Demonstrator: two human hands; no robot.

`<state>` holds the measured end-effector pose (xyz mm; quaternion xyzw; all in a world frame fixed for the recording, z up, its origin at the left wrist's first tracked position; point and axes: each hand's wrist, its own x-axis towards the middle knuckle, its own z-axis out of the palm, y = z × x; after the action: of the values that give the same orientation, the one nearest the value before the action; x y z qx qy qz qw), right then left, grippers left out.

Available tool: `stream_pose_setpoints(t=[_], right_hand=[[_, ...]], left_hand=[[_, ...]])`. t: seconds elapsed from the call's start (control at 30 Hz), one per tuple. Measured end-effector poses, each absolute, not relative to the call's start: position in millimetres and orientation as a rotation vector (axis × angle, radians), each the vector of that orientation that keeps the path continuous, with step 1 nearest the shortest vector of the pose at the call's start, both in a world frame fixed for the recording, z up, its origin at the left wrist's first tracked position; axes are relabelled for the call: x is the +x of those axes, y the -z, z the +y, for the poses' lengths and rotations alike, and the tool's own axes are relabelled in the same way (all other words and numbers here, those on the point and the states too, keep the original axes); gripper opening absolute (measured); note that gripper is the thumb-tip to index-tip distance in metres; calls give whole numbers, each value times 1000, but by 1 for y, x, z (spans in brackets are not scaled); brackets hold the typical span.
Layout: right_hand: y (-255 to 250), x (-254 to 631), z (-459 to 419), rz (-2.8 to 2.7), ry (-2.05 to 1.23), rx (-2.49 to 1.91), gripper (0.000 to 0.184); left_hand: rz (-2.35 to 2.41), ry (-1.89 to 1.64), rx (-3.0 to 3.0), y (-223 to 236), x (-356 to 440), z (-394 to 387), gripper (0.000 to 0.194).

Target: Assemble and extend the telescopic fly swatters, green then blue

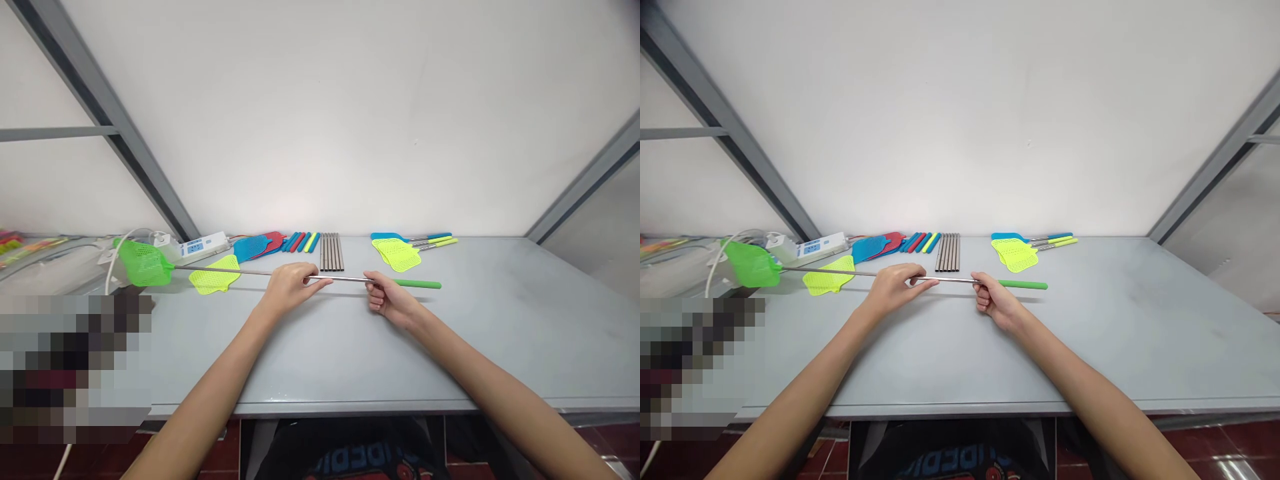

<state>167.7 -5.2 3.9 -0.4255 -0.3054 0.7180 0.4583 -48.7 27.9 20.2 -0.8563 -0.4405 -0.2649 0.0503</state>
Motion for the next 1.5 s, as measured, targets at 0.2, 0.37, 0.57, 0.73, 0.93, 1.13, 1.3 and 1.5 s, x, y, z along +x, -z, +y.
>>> stream_pose_setpoints(t=[0.2, 0.37, 0.57, 0.73, 0.93, 1.13, 1.3, 1.5], right_hand=[[-5, 170, -5, -746, -1804, -1028, 28], [-7, 173, -5, -748, -1837, -998, 26], [-8, 173, -6, -741, -1851, -995, 25], [-5, 172, -5, -726, -1841, -1003, 28], [-5, 172, -5, -715, -1837, -991, 30], [-5, 172, -6, -726, -1833, -989, 28], [-4, 171, -6, -722, -1833, -998, 28], [-4, 169, -8, -701, -1807, -1014, 28]], left_hand=[[-1364, 861, -2612, -19, -51, 30, 39], [-1355, 874, -2632, -17, -51, 31, 37], [-1351, 851, -2637, -17, -52, 31, 34], [-1342, 796, -2658, -15, -53, 31, 24], [-1344, 758, -2666, -15, -51, 28, 17], [-1358, 750, -2657, -16, -50, 28, 14], [-1371, 736, -2641, -17, -51, 29, 11], [-1382, 712, -2618, -19, -51, 28, 8]])
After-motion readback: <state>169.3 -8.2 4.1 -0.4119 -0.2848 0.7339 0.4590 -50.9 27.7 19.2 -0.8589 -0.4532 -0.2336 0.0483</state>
